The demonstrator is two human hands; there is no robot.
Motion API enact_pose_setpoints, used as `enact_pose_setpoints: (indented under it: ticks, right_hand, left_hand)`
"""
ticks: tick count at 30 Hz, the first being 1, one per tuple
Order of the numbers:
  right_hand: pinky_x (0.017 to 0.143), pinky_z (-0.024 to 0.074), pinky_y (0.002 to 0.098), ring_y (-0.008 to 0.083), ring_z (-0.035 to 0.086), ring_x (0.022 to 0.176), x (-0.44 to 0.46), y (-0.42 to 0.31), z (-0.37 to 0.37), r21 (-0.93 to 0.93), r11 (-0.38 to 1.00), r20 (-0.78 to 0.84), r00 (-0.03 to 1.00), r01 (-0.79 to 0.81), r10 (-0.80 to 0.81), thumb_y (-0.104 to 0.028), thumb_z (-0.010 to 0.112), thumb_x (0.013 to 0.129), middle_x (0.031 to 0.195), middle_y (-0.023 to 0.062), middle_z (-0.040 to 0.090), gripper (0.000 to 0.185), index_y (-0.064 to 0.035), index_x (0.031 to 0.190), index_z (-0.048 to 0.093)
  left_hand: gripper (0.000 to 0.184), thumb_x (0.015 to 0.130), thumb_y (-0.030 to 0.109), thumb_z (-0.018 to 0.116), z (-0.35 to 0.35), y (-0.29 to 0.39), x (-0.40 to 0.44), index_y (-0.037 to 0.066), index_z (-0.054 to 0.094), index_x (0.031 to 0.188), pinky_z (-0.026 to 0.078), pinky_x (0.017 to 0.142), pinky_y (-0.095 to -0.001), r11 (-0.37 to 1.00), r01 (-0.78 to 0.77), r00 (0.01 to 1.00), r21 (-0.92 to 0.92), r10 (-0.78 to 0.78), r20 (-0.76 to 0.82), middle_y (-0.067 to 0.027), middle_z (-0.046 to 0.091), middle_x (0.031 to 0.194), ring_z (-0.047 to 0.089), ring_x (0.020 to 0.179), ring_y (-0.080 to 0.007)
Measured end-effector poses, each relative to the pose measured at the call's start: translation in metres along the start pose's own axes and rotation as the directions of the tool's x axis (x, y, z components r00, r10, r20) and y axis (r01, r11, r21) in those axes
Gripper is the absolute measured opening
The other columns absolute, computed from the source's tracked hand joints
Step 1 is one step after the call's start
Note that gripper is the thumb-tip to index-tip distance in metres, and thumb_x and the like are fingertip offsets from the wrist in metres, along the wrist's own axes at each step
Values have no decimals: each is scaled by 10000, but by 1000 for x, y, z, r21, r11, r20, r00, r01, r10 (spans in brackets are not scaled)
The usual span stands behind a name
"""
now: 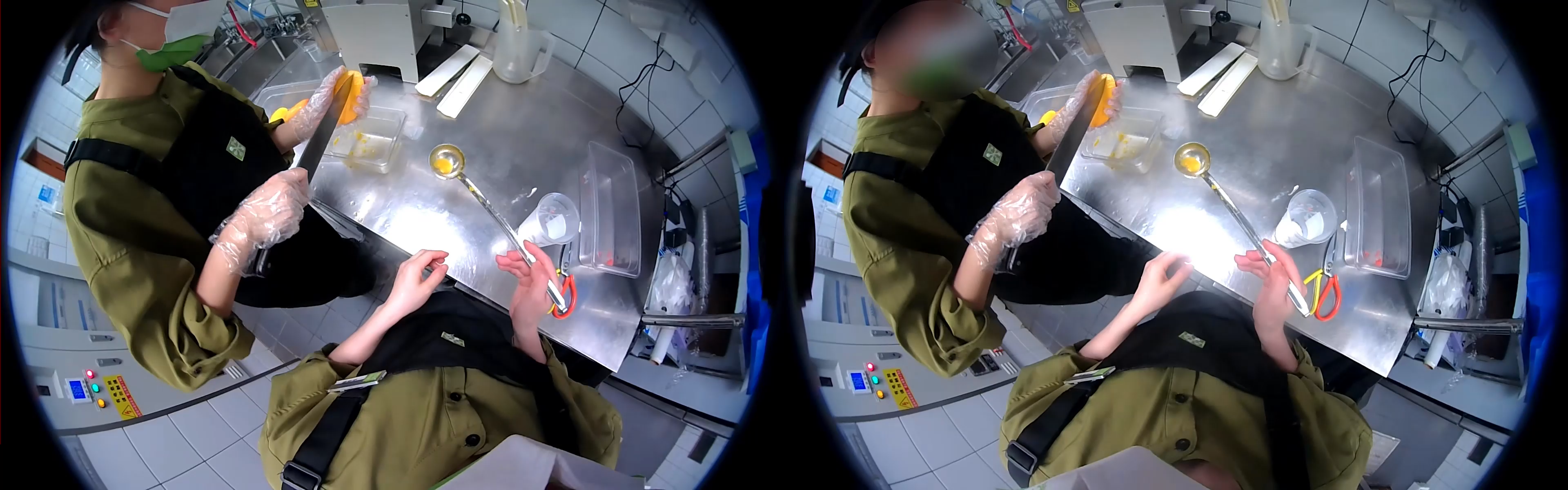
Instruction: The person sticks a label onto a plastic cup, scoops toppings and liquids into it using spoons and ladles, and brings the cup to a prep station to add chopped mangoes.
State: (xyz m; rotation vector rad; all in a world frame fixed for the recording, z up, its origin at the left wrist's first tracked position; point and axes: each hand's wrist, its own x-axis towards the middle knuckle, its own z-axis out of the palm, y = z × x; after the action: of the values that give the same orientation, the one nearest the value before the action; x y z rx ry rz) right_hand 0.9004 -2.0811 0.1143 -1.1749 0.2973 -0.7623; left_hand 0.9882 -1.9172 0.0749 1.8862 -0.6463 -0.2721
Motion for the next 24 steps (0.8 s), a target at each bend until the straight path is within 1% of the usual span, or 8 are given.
enact_pose_setpoints:
  ticks: [3,6,9,15,24]
  right_hand:
    - [672,508,356,300,620,706,0,-4,-2,15,1000,8,1000,6,-6,-96,331,844,820,208,573,324,106,1054,471]
    - [673,508,353,300,620,707,1,-7,-3,16,1000,9,1000,-17,17,-107,330,847,822,208,573,331,112,1054,467]
    - [674,507,351,300,620,710,3,-7,-4,22,1000,28,1000,-3,2,-132,333,854,823,208,572,344,115,1055,462]
    - [679,507,358,303,619,709,5,-8,-3,24,1000,22,1000,-13,13,-154,341,857,814,209,573,353,116,1053,459]
    - [683,510,369,306,619,707,6,-8,0,39,999,34,999,10,-12,-134,336,846,811,211,572,350,122,1053,453]
  left_hand:
    - [204,756,77,583,2,3,1,-1,574,945,446,647,-257,998,-48,999,41,48,-6,-102,581,821,585,744,-178]
    - [211,758,92,585,3,7,2,-1,573,947,451,653,-271,997,-34,999,72,33,9,-107,579,833,585,751,-197]
    - [216,758,101,586,7,4,2,2,574,949,453,657,-282,990,-100,995,95,102,-20,-111,578,831,584,752,-212]
    - [210,756,104,583,3,0,4,8,575,943,454,662,-289,985,-74,995,154,83,-54,-112,575,826,581,759,-220]
    - [209,756,109,580,2,-6,3,7,576,938,450,653,-293,986,-74,995,153,83,-57,-112,573,821,578,754,-226]
